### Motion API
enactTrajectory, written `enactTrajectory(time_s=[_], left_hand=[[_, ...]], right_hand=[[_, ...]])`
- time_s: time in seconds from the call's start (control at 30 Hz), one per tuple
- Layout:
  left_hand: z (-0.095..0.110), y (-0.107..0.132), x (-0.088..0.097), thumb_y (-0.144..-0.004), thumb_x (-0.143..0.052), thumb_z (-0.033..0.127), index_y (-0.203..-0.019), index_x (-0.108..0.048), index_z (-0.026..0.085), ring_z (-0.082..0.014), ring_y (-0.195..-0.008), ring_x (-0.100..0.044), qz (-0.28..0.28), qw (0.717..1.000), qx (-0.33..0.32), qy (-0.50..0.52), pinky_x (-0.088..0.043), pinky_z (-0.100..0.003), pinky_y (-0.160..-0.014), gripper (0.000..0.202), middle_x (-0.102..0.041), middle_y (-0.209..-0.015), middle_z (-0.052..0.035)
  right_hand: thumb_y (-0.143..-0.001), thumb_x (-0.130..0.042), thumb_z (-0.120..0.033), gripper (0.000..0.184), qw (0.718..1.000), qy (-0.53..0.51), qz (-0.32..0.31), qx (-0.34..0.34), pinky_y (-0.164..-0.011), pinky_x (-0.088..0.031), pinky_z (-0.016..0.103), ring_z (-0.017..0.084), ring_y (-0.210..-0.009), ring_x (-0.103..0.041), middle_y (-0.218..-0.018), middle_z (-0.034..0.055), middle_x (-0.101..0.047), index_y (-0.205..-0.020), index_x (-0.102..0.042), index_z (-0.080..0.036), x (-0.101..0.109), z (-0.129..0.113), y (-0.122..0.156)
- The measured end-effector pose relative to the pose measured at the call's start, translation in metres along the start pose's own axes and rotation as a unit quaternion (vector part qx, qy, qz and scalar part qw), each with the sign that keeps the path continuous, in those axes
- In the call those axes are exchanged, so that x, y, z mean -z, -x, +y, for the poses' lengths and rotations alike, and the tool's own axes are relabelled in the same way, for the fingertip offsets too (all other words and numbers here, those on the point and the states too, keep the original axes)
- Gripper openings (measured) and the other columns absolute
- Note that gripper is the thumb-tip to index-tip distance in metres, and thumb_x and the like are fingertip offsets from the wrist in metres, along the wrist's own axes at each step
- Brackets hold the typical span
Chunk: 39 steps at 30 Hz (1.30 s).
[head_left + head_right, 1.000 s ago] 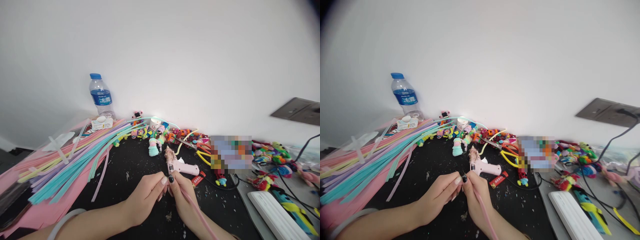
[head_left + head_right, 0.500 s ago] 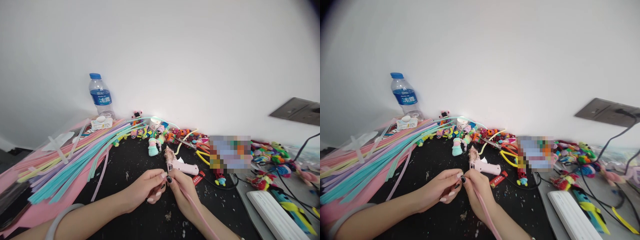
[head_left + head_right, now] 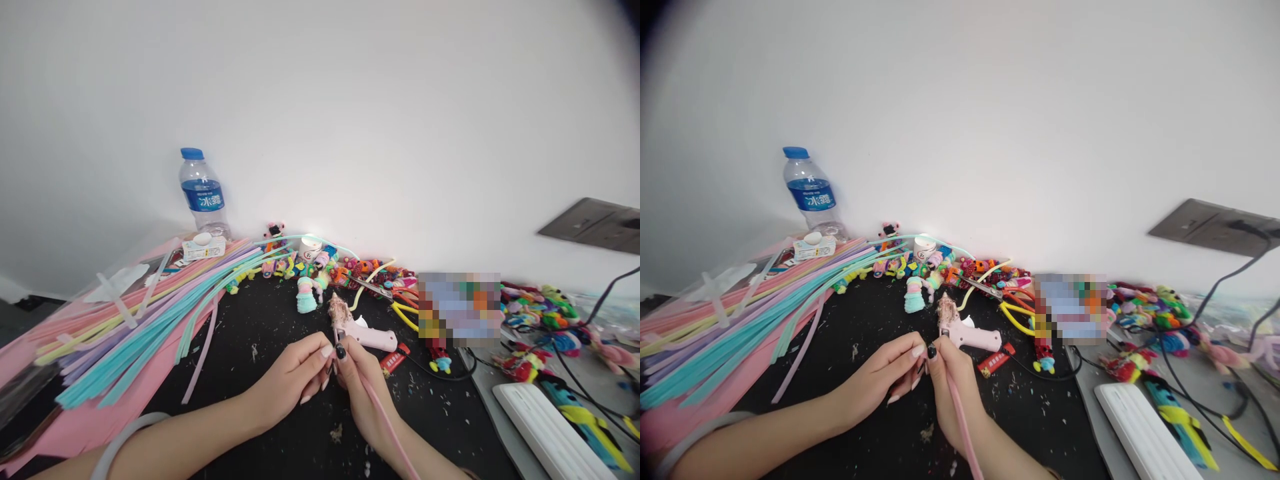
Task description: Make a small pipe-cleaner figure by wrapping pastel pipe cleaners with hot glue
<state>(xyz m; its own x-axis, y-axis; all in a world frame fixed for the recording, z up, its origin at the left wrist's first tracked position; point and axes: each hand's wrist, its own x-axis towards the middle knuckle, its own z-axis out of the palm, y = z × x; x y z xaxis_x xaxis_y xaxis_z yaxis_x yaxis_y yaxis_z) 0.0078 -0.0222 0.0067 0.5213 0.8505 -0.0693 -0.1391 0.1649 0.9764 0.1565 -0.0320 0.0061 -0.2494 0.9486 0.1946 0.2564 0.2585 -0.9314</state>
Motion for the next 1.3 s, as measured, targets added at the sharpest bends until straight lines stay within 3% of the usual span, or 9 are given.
enactTrajectory(time_s=[0.17, 0.3, 0.6, 0.83, 1.3], left_hand=[[0.004, 0.003, 0.002, -0.094, -0.036, 0.042, -0.074, -0.042, 0.017, -0.0055, -0.044, -0.032, -0.017, 0.997, -0.017, -0.075, -0.025, -0.019, -0.042, 0.032, -0.045, -0.061, 0.0051], [0.006, 0.003, 0.005, -0.094, -0.034, 0.039, -0.073, -0.044, 0.017, -0.0073, -0.046, -0.033, -0.003, 0.989, -0.03, -0.144, -0.024, -0.02, -0.043, 0.032, -0.044, -0.058, 0.0051], [0.008, 0.003, 0.009, -0.095, -0.032, 0.037, -0.073, -0.047, 0.018, -0.0094, -0.052, -0.037, 0.014, 0.98, -0.045, -0.195, -0.029, -0.022, -0.052, 0.032, -0.043, -0.06, 0.005], [0.01, 0.002, 0.01, -0.095, -0.032, 0.03, -0.071, -0.046, 0.017, -0.0113, -0.061, -0.043, 0.03, 0.957, -0.085, -0.277, -0.033, -0.023, -0.061, 0.031, -0.046, -0.065, 0.0034], [0.003, 0.006, 0.01, -0.095, -0.029, 0.02, -0.081, -0.048, 0.019, -0.0134, -0.069, -0.049, 0.039, 0.888, -0.133, -0.438, -0.036, -0.025, -0.065, 0.024, -0.051, -0.075, 0.0007]], right_hand=[[-0.095, -0.031, -0.043, 0.038, 0.999, 0.034, -0.027, 0.005, -0.051, -0.036, 0.028, 0.015, -0.055, -0.043, -0.06, 0.0001, -0.044, -0.068, -0.045, -0.02, 0.002, -0.001, -0.001], [-0.095, -0.032, -0.041, 0.036, 0.997, 0.056, -0.045, 0.016, -0.053, -0.035, 0.028, 0.015, -0.057, -0.041, -0.064, 0.0005, -0.045, -0.07, -0.045, -0.02, 0.007, -0.001, -0.002], [-0.095, -0.033, -0.041, 0.03, 0.992, 0.049, -0.114, 0.037, -0.054, -0.037, 0.03, 0.017, -0.061, -0.047, -0.067, 0.0031, -0.05, -0.08, -0.049, -0.021, 0.018, 0.001, -0.005], [-0.096, -0.032, -0.031, 0.025, 0.988, 0.105, -0.102, 0.053, -0.055, -0.038, 0.029, 0.016, -0.061, -0.048, -0.071, 0.0039, -0.056, -0.081, -0.049, -0.021, 0.015, 0.005, -0.004], [-0.091, -0.036, -0.023, 0.019, 0.974, 0.204, -0.071, 0.061, -0.05, -0.036, 0.027, 0.016, -0.057, -0.049, -0.063, 0.0012, -0.05, -0.075, -0.046, -0.021, 0.015, -0.008, -0.003]])
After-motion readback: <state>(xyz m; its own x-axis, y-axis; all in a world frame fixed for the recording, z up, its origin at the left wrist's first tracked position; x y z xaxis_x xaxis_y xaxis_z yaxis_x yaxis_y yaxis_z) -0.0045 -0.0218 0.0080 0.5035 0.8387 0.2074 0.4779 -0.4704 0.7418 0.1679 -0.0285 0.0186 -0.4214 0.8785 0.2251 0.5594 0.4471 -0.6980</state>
